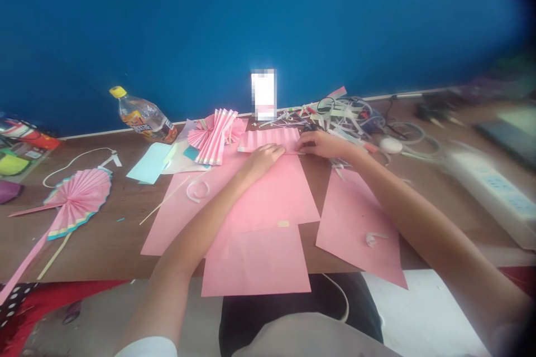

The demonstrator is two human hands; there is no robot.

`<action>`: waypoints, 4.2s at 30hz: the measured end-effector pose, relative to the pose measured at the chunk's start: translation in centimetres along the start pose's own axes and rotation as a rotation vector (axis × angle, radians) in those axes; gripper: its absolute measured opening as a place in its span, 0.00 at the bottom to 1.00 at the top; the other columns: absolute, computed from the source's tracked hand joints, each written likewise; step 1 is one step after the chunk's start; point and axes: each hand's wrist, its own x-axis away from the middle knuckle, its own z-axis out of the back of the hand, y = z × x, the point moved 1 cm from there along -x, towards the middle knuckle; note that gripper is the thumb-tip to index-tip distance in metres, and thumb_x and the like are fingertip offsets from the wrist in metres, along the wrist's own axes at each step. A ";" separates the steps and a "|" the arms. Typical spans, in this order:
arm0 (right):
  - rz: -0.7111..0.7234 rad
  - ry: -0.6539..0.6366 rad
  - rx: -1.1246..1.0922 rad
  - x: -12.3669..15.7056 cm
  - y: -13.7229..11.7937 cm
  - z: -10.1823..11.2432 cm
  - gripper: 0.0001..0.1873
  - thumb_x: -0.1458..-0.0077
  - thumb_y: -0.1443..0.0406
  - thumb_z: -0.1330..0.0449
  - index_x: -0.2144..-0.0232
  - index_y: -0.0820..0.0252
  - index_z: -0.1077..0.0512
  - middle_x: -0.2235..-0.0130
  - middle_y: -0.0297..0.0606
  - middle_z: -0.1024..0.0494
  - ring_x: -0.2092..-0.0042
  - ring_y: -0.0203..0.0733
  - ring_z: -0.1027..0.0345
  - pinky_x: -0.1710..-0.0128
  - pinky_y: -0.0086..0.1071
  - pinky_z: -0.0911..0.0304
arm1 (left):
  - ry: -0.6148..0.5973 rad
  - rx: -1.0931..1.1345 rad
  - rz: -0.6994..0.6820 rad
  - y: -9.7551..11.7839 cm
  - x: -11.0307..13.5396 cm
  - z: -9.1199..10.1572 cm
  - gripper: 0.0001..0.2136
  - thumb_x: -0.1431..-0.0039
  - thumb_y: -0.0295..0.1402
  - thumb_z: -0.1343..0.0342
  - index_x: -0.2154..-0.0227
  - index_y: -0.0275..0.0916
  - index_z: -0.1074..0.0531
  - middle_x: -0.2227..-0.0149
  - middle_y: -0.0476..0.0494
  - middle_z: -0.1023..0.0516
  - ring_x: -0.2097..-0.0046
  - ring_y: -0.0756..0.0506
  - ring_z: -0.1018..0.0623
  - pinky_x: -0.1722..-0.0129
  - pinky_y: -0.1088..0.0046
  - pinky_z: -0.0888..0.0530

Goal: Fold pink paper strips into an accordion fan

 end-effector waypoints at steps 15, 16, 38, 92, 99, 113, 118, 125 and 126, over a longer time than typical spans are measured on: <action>0.226 0.144 0.060 -0.6 0.9 -1.7 0.07 0.45 0.67 0.43 0.66 0.60 0.24 0.65 0.40 0.26 0.63 0.40 0.34 0.60 0.32 0.39 | 0.014 -0.038 -0.048 0.0 0.0 -0.1 0.16 0.36 0.26 0.51 0.47 0.39 0.31 0.47 0.39 0.27 0.45 0.45 0.28 0.46 0.68 0.30; 0.224 0.136 0.049 -0.5 0.9 -1.7 0.07 0.45 0.66 0.42 0.66 0.60 0.24 0.64 0.40 0.26 0.63 0.40 0.34 0.61 0.32 0.39 | 0.022 -0.024 -0.051 0.0 0.1 -0.1 0.15 0.36 0.26 0.52 0.47 0.39 0.31 0.48 0.40 0.27 0.46 0.46 0.28 0.46 0.68 0.30; 0.303 0.200 0.182 -1.0 1.1 -2.1 0.09 0.46 0.69 0.43 0.70 0.57 0.22 0.61 0.42 0.22 0.57 0.47 0.33 0.53 0.41 0.39 | -0.001 -0.017 -0.084 -0.3 0.1 -0.5 0.13 0.35 0.26 0.53 0.53 0.35 0.27 0.52 0.42 0.22 0.50 0.46 0.25 0.49 0.69 0.28; -0.123 -0.080 0.754 0.0 -7.2 -4.8 0.13 0.48 0.76 0.49 0.64 0.68 0.27 0.62 0.54 0.30 0.61 0.51 0.33 0.70 0.35 0.44 | -0.050 -0.291 0.332 6.8 0.3 0.7 0.14 0.40 0.18 0.61 0.60 0.28 0.31 0.62 0.30 0.27 0.57 0.38 0.28 0.59 0.61 0.32; -0.214 -0.055 0.728 0.0 -7.6 -4.4 0.14 0.45 0.73 0.50 0.60 0.65 0.27 0.60 0.52 0.28 0.62 0.48 0.31 0.71 0.34 0.46 | -0.126 -0.210 0.359 6.7 0.3 1.4 0.13 0.38 0.20 0.59 0.57 0.28 0.32 0.60 0.30 0.27 0.55 0.37 0.27 0.59 0.63 0.33; -0.465 -0.087 0.701 0.4 -8.5 -3.4 0.18 0.45 0.72 0.51 0.59 0.69 0.24 0.59 0.58 0.25 0.60 0.54 0.28 0.67 0.38 0.41 | -0.223 -0.327 0.329 7.2 0.0 2.2 0.16 0.41 0.17 0.60 0.56 0.28 0.29 0.60 0.30 0.25 0.55 0.39 0.27 0.59 0.65 0.32; -0.457 -0.037 0.776 0.3 -9.0 -3.9 0.16 0.45 0.71 0.49 0.62 0.70 0.23 0.57 0.59 0.26 0.55 0.58 0.33 0.63 0.40 0.41 | -0.221 -0.189 0.308 4.9 0.0 2.9 0.12 0.40 0.21 0.57 0.61 0.32 0.29 0.61 0.35 0.24 0.58 0.41 0.26 0.59 0.66 0.33; -0.242 0.065 0.768 -0.6 -7.0 -5.2 0.16 0.48 0.79 0.50 0.69 0.68 0.23 0.62 0.54 0.27 0.58 0.51 0.36 0.66 0.36 0.44 | -0.249 0.106 0.264 -1.3 0.5 4.4 0.09 0.35 0.34 0.56 0.66 0.38 0.32 0.61 0.40 0.26 0.60 0.44 0.26 0.67 0.70 0.36; -0.252 0.086 0.749 -0.7 -6.7 -5.2 0.15 0.49 0.79 0.50 0.69 0.68 0.23 0.63 0.54 0.27 0.59 0.51 0.37 0.67 0.36 0.45 | -0.271 0.150 0.257 -1.9 0.6 4.4 0.10 0.34 0.36 0.56 0.66 0.37 0.33 0.62 0.40 0.26 0.61 0.44 0.26 0.67 0.71 0.36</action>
